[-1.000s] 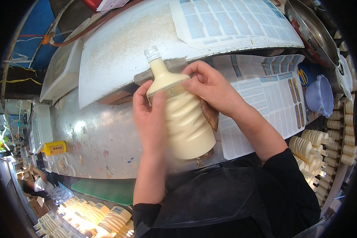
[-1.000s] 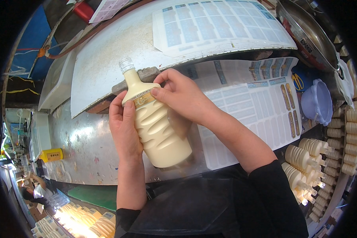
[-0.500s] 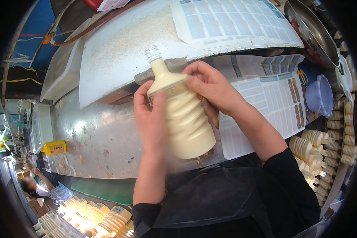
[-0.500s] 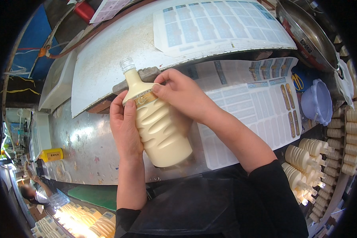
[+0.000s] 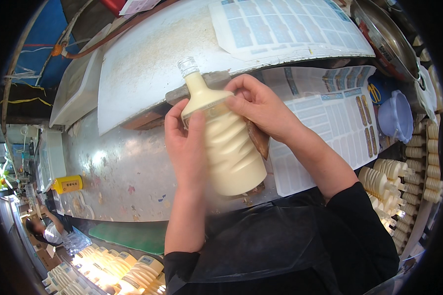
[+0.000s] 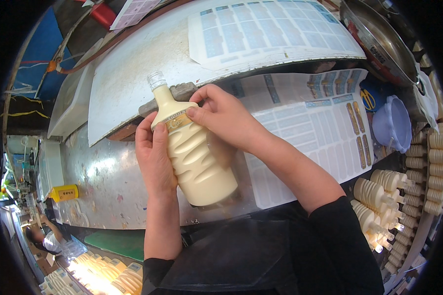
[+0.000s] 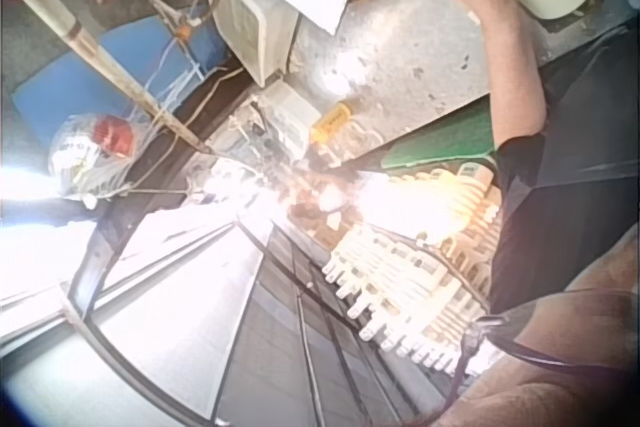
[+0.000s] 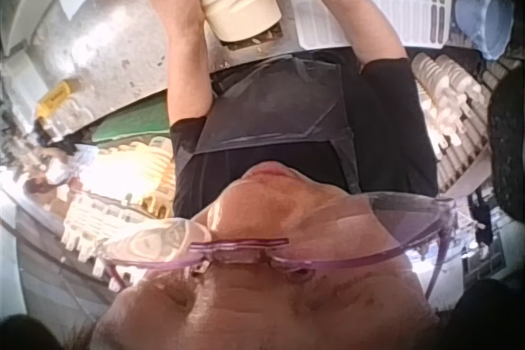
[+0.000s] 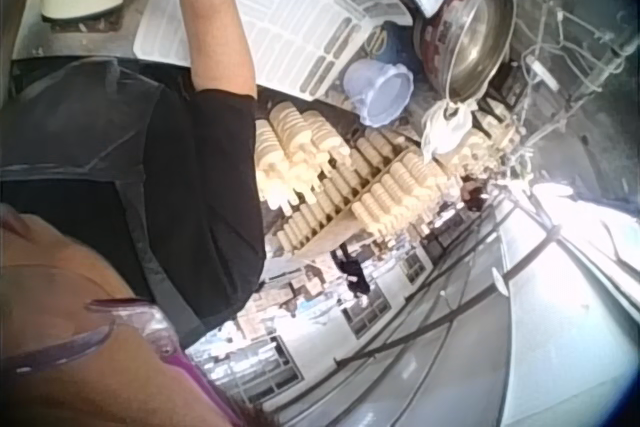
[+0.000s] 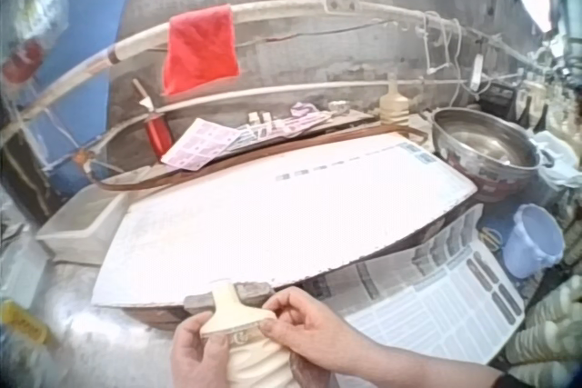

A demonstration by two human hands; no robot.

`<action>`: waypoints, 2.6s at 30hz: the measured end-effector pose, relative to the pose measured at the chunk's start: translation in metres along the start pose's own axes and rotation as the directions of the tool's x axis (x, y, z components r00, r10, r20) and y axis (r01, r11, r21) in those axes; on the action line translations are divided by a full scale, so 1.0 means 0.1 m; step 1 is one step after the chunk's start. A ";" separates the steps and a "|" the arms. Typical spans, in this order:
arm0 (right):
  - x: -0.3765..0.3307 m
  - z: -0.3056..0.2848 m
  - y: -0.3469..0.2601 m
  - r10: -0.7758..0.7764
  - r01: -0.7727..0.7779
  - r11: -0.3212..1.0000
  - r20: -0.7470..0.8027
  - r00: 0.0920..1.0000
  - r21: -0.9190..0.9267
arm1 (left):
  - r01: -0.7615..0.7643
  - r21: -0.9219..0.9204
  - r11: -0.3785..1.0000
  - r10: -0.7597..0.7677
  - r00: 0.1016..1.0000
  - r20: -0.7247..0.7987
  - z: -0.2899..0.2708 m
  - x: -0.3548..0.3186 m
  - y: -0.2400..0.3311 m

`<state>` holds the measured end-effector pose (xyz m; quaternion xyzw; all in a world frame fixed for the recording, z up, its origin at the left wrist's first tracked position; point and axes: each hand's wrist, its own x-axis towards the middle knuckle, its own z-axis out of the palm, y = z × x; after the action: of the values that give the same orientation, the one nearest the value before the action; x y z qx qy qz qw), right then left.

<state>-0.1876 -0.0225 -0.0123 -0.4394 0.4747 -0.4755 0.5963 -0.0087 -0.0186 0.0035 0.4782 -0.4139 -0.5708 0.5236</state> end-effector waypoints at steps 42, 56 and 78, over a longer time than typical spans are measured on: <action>-0.53 0.07 -0.26 -0.600 0.458 0.766 -0.245 0.762 -0.451 | -0.011 0.025 1.000 0.011 1.000 -0.007 -0.01 0.02 -0.03; 0.04 -0.01 -0.02 0.084 -0.081 0.995 -0.077 0.993 0.050 | -0.041 0.098 0.994 0.040 0.999 0.006 0.00 0.03 -0.03; -0.09 0.14 -0.16 0.022 -0.055 0.968 -0.135 0.991 -0.244 | 0.076 -0.123 0.989 -0.067 0.995 0.077 -0.24 0.08 -0.02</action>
<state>-0.1771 -0.0153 0.0064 -0.4688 0.5766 -0.4288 0.5136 0.0146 -0.0257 -0.0047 0.4376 -0.3784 -0.6313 0.5166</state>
